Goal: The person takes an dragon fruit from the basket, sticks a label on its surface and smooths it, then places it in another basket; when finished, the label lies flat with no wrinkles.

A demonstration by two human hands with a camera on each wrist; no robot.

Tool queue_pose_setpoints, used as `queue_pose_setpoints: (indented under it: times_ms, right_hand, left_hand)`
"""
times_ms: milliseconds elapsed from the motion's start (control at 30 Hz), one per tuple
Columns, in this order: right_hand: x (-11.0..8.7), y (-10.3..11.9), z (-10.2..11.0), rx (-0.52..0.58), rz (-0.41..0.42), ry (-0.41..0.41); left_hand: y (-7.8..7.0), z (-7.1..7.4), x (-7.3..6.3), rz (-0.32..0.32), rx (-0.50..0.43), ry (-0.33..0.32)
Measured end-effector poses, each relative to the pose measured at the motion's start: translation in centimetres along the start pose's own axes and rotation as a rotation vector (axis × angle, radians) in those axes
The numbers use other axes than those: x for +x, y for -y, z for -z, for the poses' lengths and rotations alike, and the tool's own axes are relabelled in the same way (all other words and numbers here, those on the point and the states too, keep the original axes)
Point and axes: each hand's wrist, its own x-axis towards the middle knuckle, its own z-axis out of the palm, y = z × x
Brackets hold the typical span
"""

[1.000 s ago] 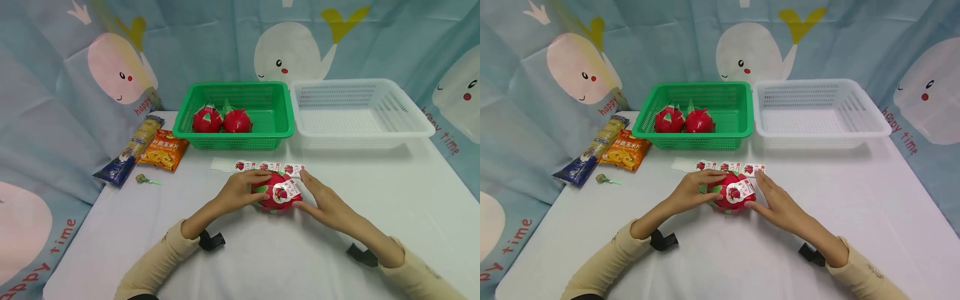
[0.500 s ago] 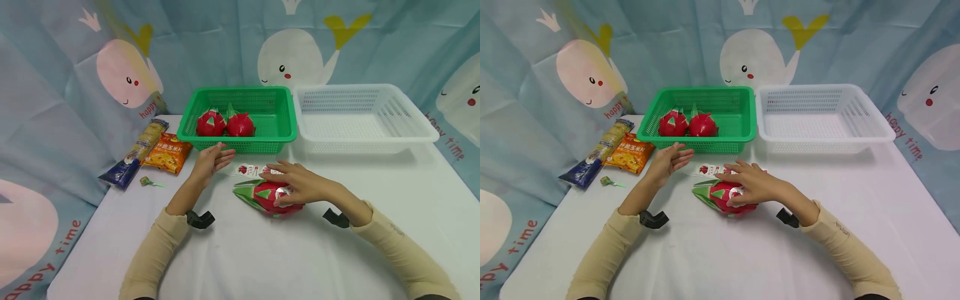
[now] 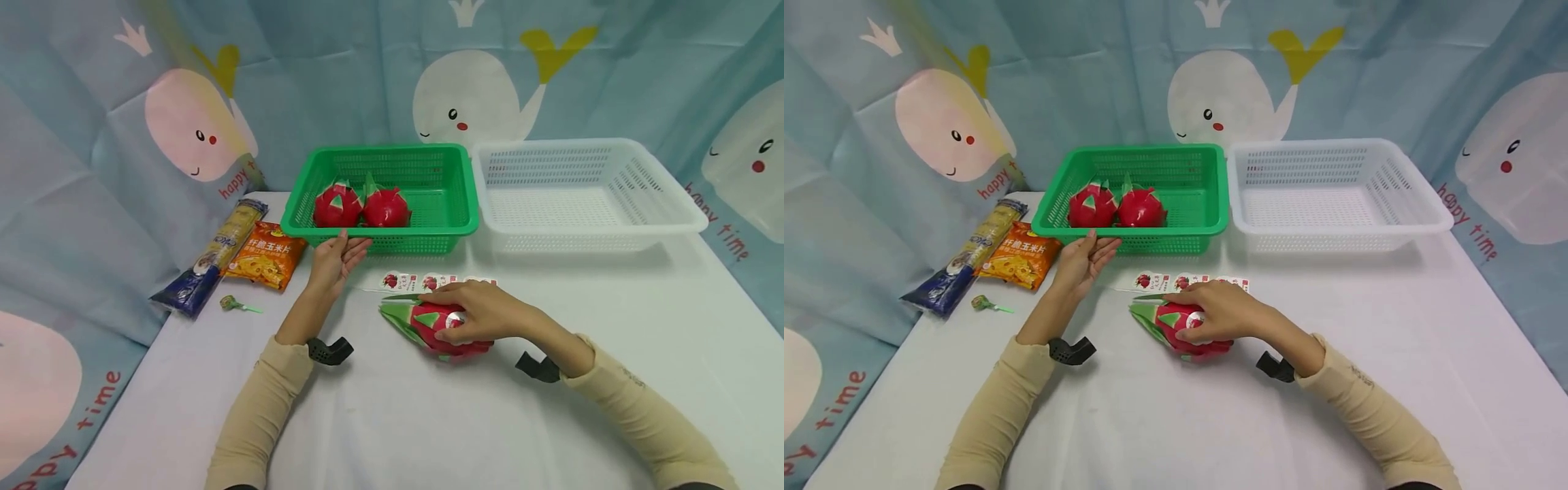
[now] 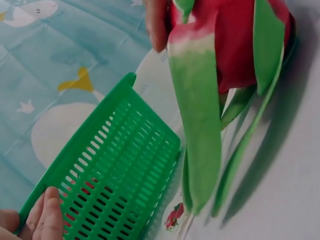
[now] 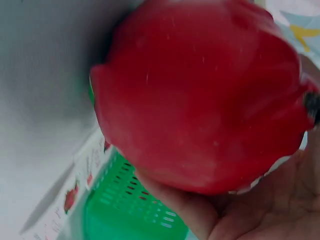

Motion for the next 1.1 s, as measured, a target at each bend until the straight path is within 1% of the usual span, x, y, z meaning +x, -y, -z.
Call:
queue_pose_setpoints:
  times_ms: [267, 367, 433, 500, 533, 600, 667, 733, 800, 867, 933, 1033, 1100]
  right_hand:
    - [0.1, 0.0, -0.4, 0.086, -0.084, -0.094]
    - [-0.5, -0.3, 0.2, 0.168, -0.112, -0.12]
    - [-1.2, -0.5, 1.3, 0.24, -0.123, -0.144]
    - [-2.2, -0.8, 3.1, 0.287, -0.145, -0.192]
    - [-2.8, -1.0, 4.2, 0.305, -0.172, -0.226]
    - [-3.8, -1.8, 6.8, 0.296, -0.25, -0.313]
    - [-4.6, -3.2, 9.3, 0.251, -0.357, -0.42]
    - [-5.2, -5.4, 11.5, 0.205, -0.482, -0.524]
    - [-5.7, -8.1, 13.2, 0.176, -0.596, -0.611]
    - [-6.2, -11.1, 14.1, 0.173, -0.714, -0.667]
    - [-6.6, -14.0, 14.5, 0.196, -0.807, -0.695]
    - [-7.1, -17.8, 14.1, 0.229, -0.918, -0.694]
    - [-7.3, -19.8, 13.5, 0.24, -0.948, -0.672]
  left_hand:
    - [-0.2, 0.2, 0.1, -0.022, 0.005, 0.025]
    - [-0.1, 0.3, 0.2, -0.016, 0.003, 0.035]
    - [-0.1, 0.4, 0.1, -0.01, 0.001, 0.042]
    - [-0.1, 0.3, 0.2, -0.009, -0.004, 0.054]
    - [-0.1, 0.3, 0.2, -0.011, -0.006, 0.059]
    - [-0.1, 0.3, 0.3, -0.02, -0.011, 0.067]
    - [-0.2, 0.2, 0.4, -0.035, -0.008, 0.063]
    - [-0.2, 0.2, 0.4, -0.039, -0.009, 0.056]
    - [-0.1, 0.3, 0.4, -0.04, -0.002, 0.048]
    - [0.0, 0.3, 0.4, -0.039, -0.001, 0.042]
    - [0.2, 0.4, 0.3, -0.033, -0.01, 0.043]
    - [0.5, 0.7, 0.2, -0.026, -0.013, 0.035]
    - [0.6, 0.8, 0.1, -0.026, -0.011, 0.031]
